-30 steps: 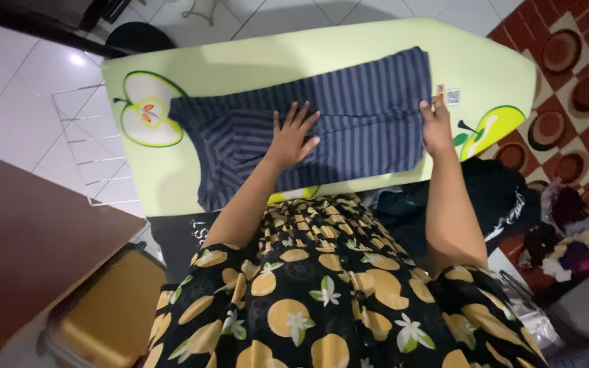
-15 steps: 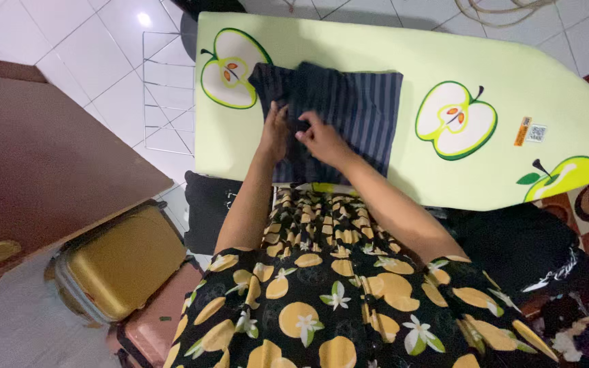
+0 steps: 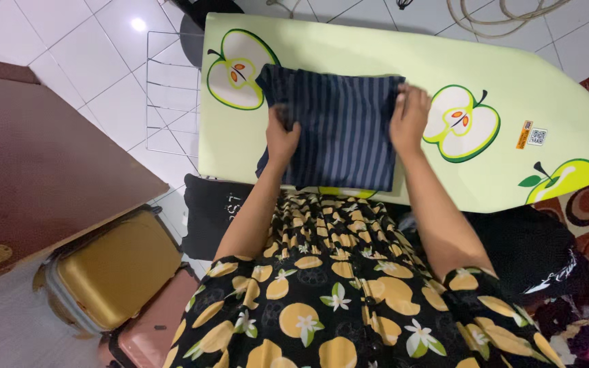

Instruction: The person folds three shirts one by one on a light green ironing board. They first fold a black t-shirt, then a blue striped shirt, and finally another black t-shirt with white text. Each shirt is smoothed and folded into a compact rectangle before being set aside.

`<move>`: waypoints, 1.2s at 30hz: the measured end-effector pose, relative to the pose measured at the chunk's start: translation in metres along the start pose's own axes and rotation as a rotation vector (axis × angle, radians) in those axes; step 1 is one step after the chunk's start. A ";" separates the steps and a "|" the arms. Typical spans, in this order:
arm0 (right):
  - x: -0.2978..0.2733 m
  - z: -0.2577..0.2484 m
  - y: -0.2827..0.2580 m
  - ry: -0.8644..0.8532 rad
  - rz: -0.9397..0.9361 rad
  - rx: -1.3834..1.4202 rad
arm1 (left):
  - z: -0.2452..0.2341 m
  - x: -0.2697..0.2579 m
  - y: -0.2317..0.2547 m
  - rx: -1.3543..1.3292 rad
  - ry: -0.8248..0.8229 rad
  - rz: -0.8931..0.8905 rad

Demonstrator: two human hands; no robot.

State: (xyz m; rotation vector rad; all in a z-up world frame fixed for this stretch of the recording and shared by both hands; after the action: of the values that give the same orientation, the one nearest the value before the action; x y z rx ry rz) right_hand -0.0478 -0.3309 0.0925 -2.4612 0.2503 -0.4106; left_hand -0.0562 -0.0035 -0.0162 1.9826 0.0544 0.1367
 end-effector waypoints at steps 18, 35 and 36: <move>0.078 0.056 0.054 -0.404 -0.115 -0.104 | 0.035 0.081 0.049 0.353 0.197 0.095; 0.052 0.049 0.027 -0.183 0.016 -0.300 | 0.028 0.083 0.083 0.382 0.154 0.399; 0.044 0.048 0.018 -0.141 0.056 -0.255 | 0.043 0.078 0.086 0.408 0.054 0.368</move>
State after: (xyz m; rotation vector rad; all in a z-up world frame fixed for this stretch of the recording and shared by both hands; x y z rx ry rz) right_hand 0.0087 -0.3304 0.0552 -2.7111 0.3287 -0.1886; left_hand 0.0244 -0.0692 0.0506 2.3805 -0.2690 0.4464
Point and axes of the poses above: each hand's wrist, its own x-axis towards the middle knuckle, its own z-axis out of the palm, y = z × x, the point moved 7 cm from there along x, towards the middle knuckle, and after that the axes turned 10 degrees about z, right-handed, at the moved point
